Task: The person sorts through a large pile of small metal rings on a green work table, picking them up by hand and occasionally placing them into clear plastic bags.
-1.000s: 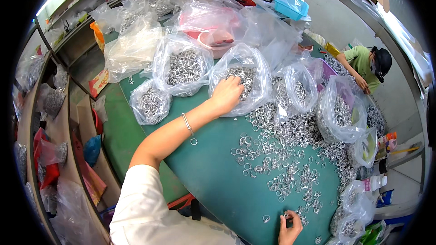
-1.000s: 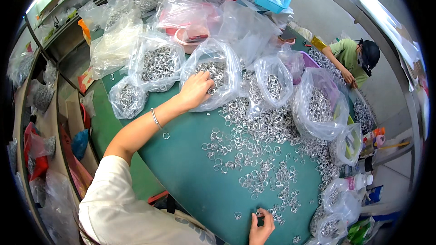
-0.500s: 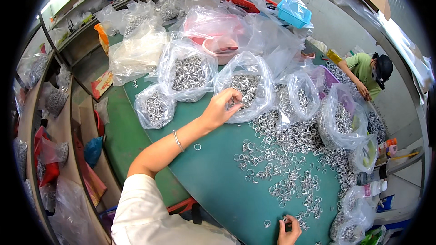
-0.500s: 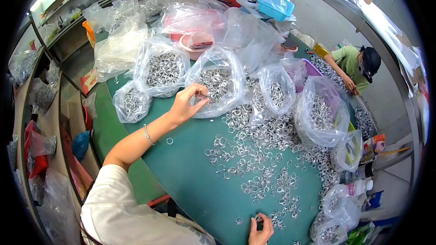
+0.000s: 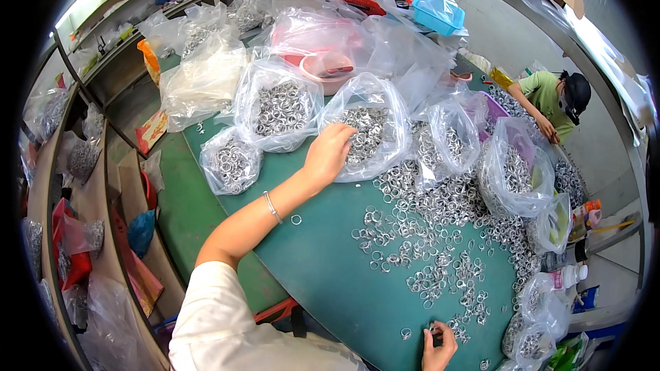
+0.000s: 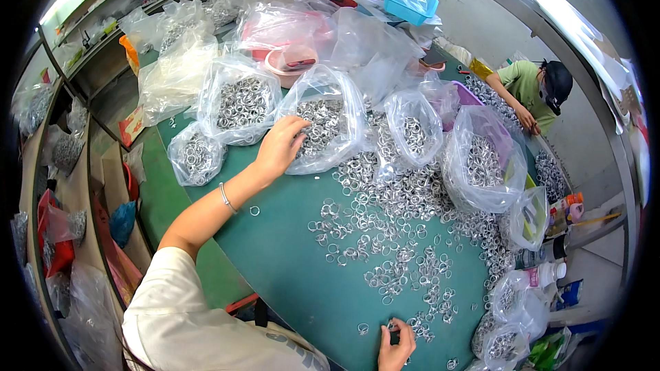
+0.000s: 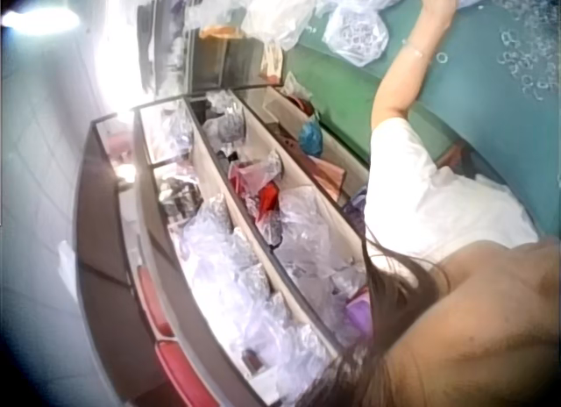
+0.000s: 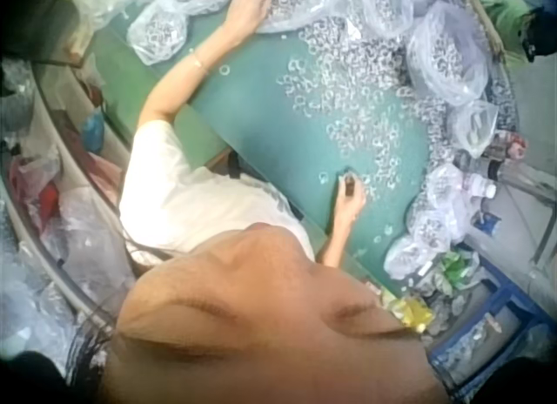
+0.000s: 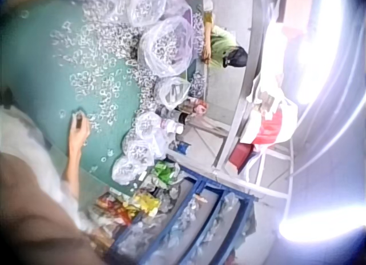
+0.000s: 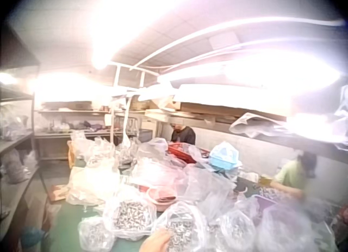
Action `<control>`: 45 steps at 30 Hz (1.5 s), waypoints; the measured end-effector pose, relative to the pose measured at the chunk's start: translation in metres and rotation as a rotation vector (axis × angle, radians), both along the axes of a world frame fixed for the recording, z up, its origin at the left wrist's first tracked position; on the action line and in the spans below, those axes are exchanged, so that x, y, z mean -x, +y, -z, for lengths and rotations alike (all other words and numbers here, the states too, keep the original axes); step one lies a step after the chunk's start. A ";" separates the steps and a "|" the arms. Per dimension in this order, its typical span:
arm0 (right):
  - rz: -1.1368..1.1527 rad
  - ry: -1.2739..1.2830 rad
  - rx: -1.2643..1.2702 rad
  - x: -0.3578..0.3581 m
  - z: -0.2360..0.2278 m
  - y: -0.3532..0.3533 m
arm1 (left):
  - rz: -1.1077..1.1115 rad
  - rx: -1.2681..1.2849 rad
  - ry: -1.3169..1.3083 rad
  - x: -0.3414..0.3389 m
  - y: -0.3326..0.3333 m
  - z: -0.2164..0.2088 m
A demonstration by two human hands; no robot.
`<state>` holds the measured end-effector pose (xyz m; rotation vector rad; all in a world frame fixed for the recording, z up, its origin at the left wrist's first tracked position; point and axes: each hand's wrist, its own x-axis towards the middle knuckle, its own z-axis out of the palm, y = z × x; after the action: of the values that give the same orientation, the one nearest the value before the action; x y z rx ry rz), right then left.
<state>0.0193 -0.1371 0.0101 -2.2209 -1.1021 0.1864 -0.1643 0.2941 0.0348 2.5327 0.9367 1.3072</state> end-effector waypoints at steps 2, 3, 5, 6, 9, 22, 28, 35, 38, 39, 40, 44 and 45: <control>0.003 0.011 -0.003 0.000 0.000 -0.001 | 0.012 -0.007 0.128 -0.005 0.000 -0.009; 0.004 0.016 -0.005 0.000 0.001 -0.001 | 0.000 -0.030 0.204 -0.008 0.004 -0.008; -0.006 0.006 -0.005 -0.001 0.001 0.000 | -0.029 -0.084 0.358 -0.011 0.013 -0.006; -0.011 0.001 -0.005 -0.001 0.001 0.000 | -0.047 -0.090 0.404 -0.011 0.016 -0.006; -0.002 0.022 -0.008 0.000 -0.001 0.000 | -0.071 -0.089 0.508 -0.014 0.020 -0.007; 0.009 0.029 -0.016 0.001 0.000 0.000 | -0.134 0.025 0.403 -0.023 0.016 0.000; 0.000 0.020 -0.028 0.000 -0.001 0.000 | -0.136 0.089 0.296 -0.023 0.012 -0.003; 0.060 0.051 -0.031 0.001 0.000 -0.001 | 0.118 0.642 -0.512 0.014 0.008 -0.013; 0.105 0.111 -0.008 0.003 -0.004 0.002 | 0.297 1.102 -0.705 0.034 -0.012 -0.019; 0.121 0.139 -0.001 0.003 -0.005 0.004 | 0.327 1.181 -0.746 0.040 -0.016 -0.018; 0.140 0.207 -0.014 0.003 -0.004 0.006 | 0.357 1.259 -0.789 0.045 -0.020 -0.017; 0.216 0.456 -0.125 0.001 0.005 0.007 | 0.460 1.490 -0.935 0.059 -0.030 -0.011; 0.236 0.513 -0.167 0.000 0.007 0.008 | 0.432 1.522 -0.915 0.061 -0.033 -0.014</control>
<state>0.0193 -0.1292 0.0031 -1.9751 -0.5530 0.5087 -0.2250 0.2616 0.0489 0.7573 0.6239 0.8155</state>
